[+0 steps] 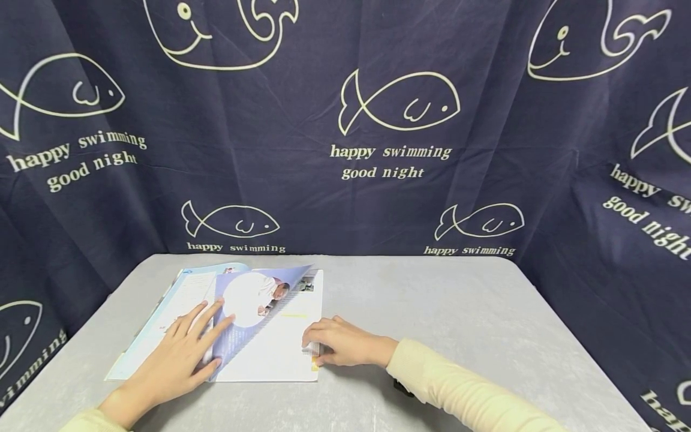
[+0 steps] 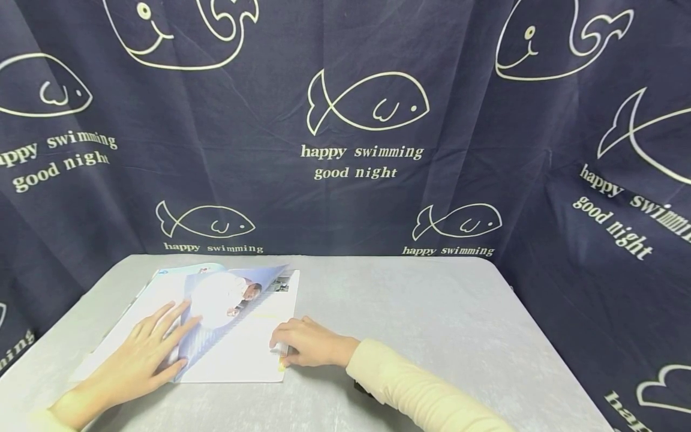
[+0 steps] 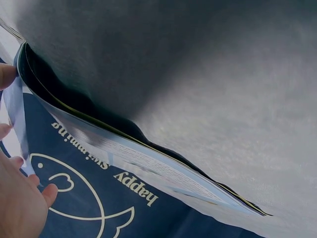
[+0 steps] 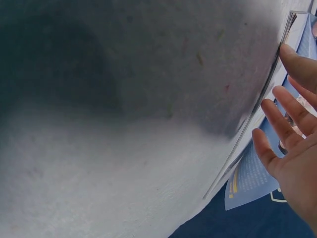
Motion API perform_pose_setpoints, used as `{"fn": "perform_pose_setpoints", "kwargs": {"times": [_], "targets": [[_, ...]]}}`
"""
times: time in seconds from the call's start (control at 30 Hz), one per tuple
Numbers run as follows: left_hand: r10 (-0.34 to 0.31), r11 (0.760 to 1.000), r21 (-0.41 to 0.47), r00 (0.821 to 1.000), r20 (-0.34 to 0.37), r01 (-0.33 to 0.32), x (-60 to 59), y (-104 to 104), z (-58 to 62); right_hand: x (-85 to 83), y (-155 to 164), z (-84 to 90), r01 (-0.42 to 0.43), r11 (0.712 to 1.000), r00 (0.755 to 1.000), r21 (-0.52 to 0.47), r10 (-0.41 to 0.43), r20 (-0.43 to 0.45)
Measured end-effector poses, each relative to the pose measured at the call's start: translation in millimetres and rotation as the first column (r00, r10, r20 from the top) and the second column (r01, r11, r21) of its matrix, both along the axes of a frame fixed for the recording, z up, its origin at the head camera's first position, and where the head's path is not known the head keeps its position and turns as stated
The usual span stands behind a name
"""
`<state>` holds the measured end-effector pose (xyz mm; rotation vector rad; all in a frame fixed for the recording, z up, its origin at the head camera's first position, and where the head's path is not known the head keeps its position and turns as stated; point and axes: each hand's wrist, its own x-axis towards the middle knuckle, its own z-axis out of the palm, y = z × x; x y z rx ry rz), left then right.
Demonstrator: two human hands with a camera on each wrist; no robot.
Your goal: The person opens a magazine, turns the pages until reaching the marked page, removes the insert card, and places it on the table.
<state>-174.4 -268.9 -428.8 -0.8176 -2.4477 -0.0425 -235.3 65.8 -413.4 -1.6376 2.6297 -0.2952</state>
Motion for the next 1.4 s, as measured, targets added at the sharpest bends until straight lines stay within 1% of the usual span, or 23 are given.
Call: {"fn": "perform_pose_setpoints", "kwargs": {"times": [0.3, 0.47, 0.67, 0.97, 1.07, 1.27, 1.4], "targets": [[-0.024, 1.0, -0.008, 1.0, 0.001, 0.024, -0.5, 0.6, -2.2, -1.9, -0.2, -2.2, -0.008, 1.0, 1.0, 0.004, 0.008, 0.011], [-0.003, 1.0, -0.022, 1.0, 0.025, 0.004, 0.9, 1.4, -2.7, -1.5, -0.6, -1.6, -0.003, 1.0, 1.0, 0.006, 0.002, 0.014], [0.001, 0.999, -0.032, 1.0, 0.03, 0.0, 2.5, 1.0, -3.2, -1.3, -0.1, -0.6, -0.006, 1.0, 1.0, 0.0, 0.006, 0.01], [0.056, 0.997, -0.06, 0.996, 0.073, -0.052, 6.3, 1.0, -4.9, -3.5, -0.6, -2.1, -0.024, 1.0, 1.0, 0.006, 0.024, 0.015], [0.054, 0.997, -0.056, 0.996, 0.071, -0.05, 5.7, 1.1, -5.1, -3.9, -0.7, -2.2, -0.03, 0.999, 0.999, 0.011, 0.03, 0.016], [0.027, 0.998, -0.054, 0.999, 0.041, -0.025, 3.4, 0.7, -6.3, -3.7, 0.0, -0.8, -0.056, 0.998, 0.998, 0.008, 0.056, 0.042], [0.021, 0.998, -0.059, 0.999, 0.036, -0.019, 2.3, 0.2, -6.6, -3.8, 0.3, -1.1, -0.076, 0.997, 0.997, 0.011, 0.075, 0.026]]}}
